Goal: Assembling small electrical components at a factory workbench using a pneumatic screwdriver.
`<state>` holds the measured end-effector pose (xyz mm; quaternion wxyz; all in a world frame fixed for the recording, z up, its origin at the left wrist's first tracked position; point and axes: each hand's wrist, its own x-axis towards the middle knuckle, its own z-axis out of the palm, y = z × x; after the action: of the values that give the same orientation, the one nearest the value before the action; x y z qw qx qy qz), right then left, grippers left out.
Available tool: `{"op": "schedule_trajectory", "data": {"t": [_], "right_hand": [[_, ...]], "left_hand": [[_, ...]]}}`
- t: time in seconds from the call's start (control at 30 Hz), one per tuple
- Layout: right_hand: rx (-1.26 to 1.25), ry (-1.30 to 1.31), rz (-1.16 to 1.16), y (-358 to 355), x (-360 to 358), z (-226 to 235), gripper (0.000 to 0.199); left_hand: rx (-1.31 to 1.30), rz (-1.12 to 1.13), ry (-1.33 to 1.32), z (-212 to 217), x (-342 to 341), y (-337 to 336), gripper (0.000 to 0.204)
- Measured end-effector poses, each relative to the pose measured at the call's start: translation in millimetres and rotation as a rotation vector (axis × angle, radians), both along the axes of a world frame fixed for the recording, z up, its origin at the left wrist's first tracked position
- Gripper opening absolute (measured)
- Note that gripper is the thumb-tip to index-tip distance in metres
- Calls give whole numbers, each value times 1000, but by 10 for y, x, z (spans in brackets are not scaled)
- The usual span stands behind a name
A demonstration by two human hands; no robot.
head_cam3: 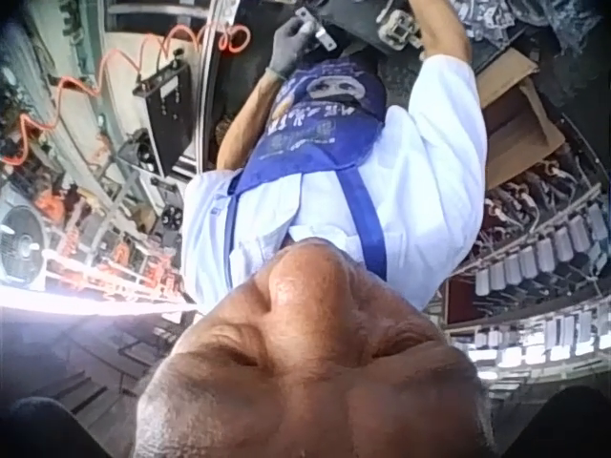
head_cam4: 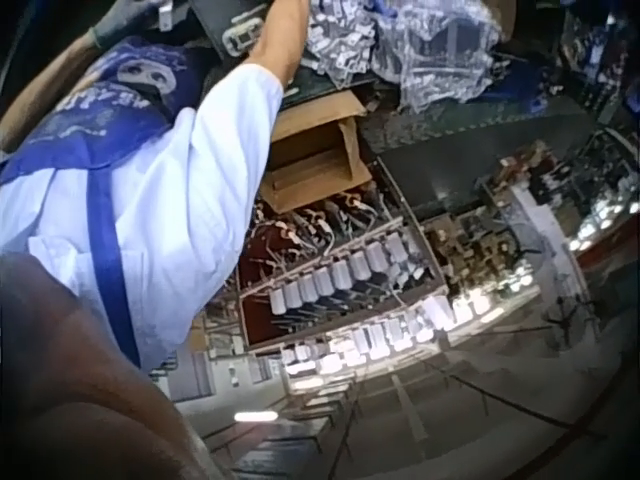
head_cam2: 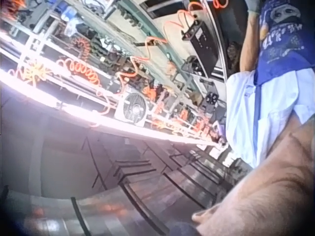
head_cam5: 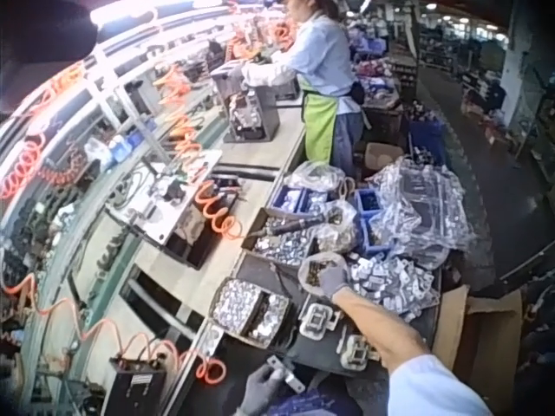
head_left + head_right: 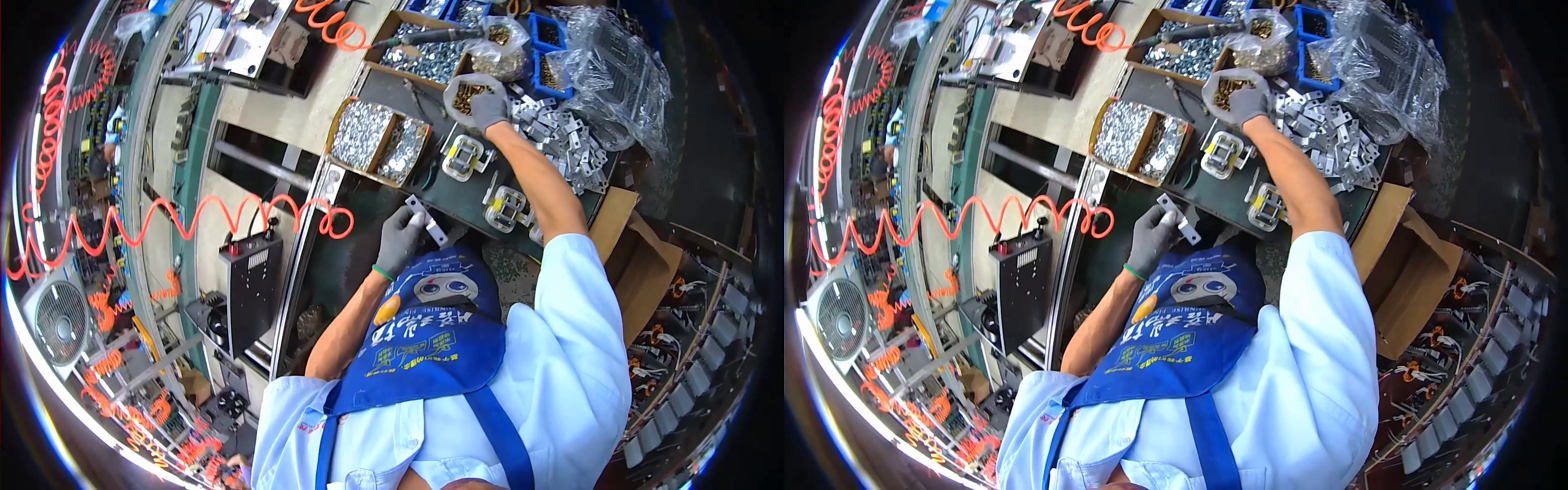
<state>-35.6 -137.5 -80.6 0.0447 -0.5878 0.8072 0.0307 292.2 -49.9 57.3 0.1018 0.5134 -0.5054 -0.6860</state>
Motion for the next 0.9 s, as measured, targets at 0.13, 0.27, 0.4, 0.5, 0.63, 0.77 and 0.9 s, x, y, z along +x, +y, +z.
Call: {"op": "schedule_trajectory", "data": {"t": [0.13, 0.27, 0.4, 0.5, 0.63, 0.77, 0.9], "right_hand": [[5, 14, 20, 6, -21, 11, 21], [66, -46, -11, -1, -24, -7, 21], [26, 68, -12, 23, -14, -69, 20], [48, 75, -32, 56, -70, -73, 21], [-318, -253, -181, 201, -97, 129, 19], [-768, -876, -335, 615, 197, 589, 14], [-584, -1593, -380, 1521, 740, 1118, 19]], "left_hand": [[33, 90, 102, -2, 44, -38, 21], [53, 126, 112, 33, 69, -48, 20], [152, 225, 183, 28, 95, -67, 18], [181, 260, 203, -5, 95, -82, 17], [187, 295, 189, -50, 100, -86, 20], [323, 375, 292, -127, -5, -110, 16], [537, 408, 490, -182, -341, -90, 14]]}}
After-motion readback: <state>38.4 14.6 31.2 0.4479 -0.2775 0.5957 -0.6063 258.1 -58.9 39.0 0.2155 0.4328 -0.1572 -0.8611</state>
